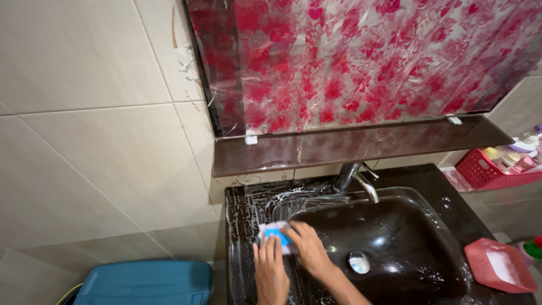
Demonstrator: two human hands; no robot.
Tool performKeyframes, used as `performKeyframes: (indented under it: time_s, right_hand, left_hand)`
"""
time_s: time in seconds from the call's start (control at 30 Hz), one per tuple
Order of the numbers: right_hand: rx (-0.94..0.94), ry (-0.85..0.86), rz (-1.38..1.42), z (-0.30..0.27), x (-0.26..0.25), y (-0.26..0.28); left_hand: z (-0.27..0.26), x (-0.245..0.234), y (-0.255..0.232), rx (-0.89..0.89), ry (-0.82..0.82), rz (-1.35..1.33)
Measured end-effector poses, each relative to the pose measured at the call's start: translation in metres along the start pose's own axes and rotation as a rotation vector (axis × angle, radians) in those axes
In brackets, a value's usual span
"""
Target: The person scrubs a dark brown bathroom sink and the surrounding countertop using a blue sponge and soap. They wipe the sink basin, the faucet, and the edges of the counter, then rinse the sponge under running water.
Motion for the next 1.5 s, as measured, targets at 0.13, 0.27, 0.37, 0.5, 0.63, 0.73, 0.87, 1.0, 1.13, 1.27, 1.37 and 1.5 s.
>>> performKeyframes:
  time_s: [0.13, 0.27, 0.37, 0.5, 0.63, 0.73, 0.87, 1.0, 1.13, 1.27, 1.37, 1.5]
  right_hand:
    - [-0.026, 0.015, 0.007, 0.043, 0.008, -0.023]
    - [-0.040, -0.011, -0.022, 0.075, 0.016, -0.038]
    - [-0.040, -0.017, -0.017, 0.078, 0.017, -0.040]
    - [0.005, -0.015, -0.048, 0.062, 0.019, -0.031]
    - [-0.008, -0.042, -0.066, 0.035, 0.024, -0.009]
    - [-0.010, -0.011, -0.084, 0.011, 0.025, 0.014]
    - [-0.044, 0.040, -0.114, 0.009, 0.033, 0.033]
    - [-0.049, 0.081, -0.100, 0.039, 0.049, 0.031]
    - [-0.084, -0.009, -0.079, 0.083, 0.067, 0.015]
    - [-0.059, -0.074, -0.067, 0.103, 0.087, 0.002]
    - [-0.065, -0.106, -0.096, 0.096, 0.091, 0.003]
    - [0.035, -0.007, -0.071, 0.075, 0.092, 0.019]
  left_hand:
    - [0.045, -0.005, 0.013, 0.000, -0.009, -0.020]
    - [0.083, 0.003, 0.027, -0.019, 0.077, -0.052]
    - [0.086, 0.006, 0.033, -0.022, 0.095, -0.067]
    - [0.073, 0.002, 0.031, 0.014, 0.064, -0.058]
    - [0.040, -0.008, 0.030, 0.017, 0.089, -0.018]
    - [0.004, -0.019, 0.032, 0.018, 0.035, -0.080]
    - [-0.018, -0.019, 0.040, -0.012, 0.014, -0.071]
    - [0.002, -0.018, 0.061, -0.008, -0.006, -0.017]
    - [0.045, -0.010, 0.088, 0.008, 0.061, 0.047]
    - [0.071, 0.001, 0.105, 0.019, 0.059, 0.092]
    - [0.066, -0.001, 0.106, 0.011, 0.096, 0.099]
    - [0.040, -0.014, 0.101, -0.003, 0.078, 0.051]
Point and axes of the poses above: each hand's wrist, its own z-axis towards the middle knuckle, its own x-axis out of the palm, y = z × x, the point moved 4 cm from there along z, towards the middle knuckle, and after that the axes turned 11 degrees about z, right-handed, at the moved point
